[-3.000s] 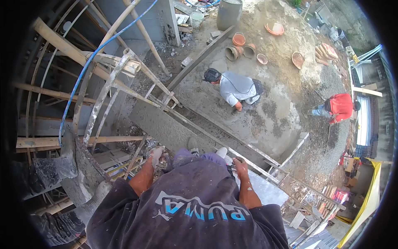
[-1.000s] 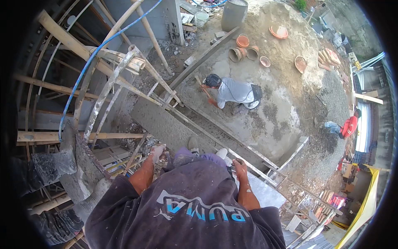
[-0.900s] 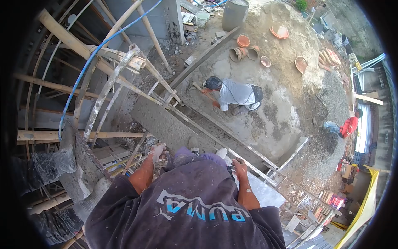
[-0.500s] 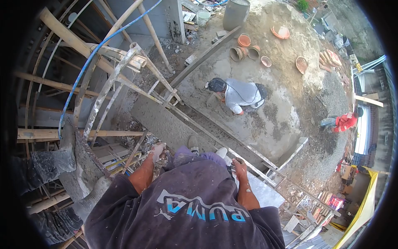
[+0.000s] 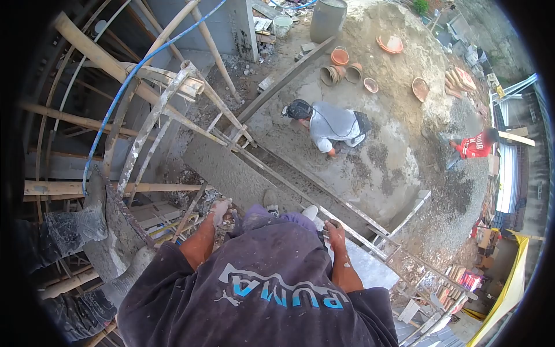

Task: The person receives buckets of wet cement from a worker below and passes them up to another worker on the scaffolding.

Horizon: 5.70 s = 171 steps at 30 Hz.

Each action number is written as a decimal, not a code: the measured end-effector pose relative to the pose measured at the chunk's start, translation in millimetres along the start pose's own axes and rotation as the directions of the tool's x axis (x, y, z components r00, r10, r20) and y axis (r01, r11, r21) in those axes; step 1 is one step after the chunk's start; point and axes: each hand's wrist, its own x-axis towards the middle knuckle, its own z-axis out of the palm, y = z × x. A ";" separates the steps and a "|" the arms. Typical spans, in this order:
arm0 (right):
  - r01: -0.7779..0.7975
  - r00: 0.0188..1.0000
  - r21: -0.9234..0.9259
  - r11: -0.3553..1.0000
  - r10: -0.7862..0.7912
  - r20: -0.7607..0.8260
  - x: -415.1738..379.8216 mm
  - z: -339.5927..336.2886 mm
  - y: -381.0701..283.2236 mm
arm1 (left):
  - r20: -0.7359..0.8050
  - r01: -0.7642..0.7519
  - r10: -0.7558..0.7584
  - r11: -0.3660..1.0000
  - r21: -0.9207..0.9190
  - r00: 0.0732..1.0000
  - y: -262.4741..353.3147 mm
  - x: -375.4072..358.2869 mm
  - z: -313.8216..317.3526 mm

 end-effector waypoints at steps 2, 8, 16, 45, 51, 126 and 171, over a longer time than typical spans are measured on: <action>0.002 1.000 -0.008 1.000 -0.002 0.000 -0.7 -0.3 -0.8 | -0.026 -0.010 0.009 0.999 -0.031 1.000 -2.1 3.4 1.9; -0.036 0.995 -0.069 0.997 0.042 0.086 14.4 -7.7 12.2 | -0.007 0.033 -0.033 0.997 -0.063 0.999 1.1 -1.3 -0.1; -0.034 0.997 -0.062 0.998 0.038 0.067 2.2 -0.9 5.6 | 0.005 0.031 -0.031 0.999 -0.009 1.000 17.6 -23.0 -5.1; -0.019 0.998 -0.045 0.999 0.022 0.053 5.0 9.7 16.2 | -0.024 0.005 -0.004 0.999 0.032 1.000 12.0 -23.3 -14.0; -0.023 1.000 0.003 1.000 0.023 0.005 2.9 13.9 18.7 | 0.030 -0.007 0.007 1.000 0.018 1.000 12.1 -17.7 -19.0; -0.080 0.997 -0.073 0.994 0.078 -0.026 -14.0 17.1 -1.2 | 0.017 0.037 -0.037 0.999 0.001 0.999 36.0 -15.3 -18.1; 0.223 0.969 0.075 0.972 -0.229 0.095 96.6 -188.0 133.8 | -0.078 0.047 -0.039 0.994 0.101 0.996 -78.6 -166.2 114.0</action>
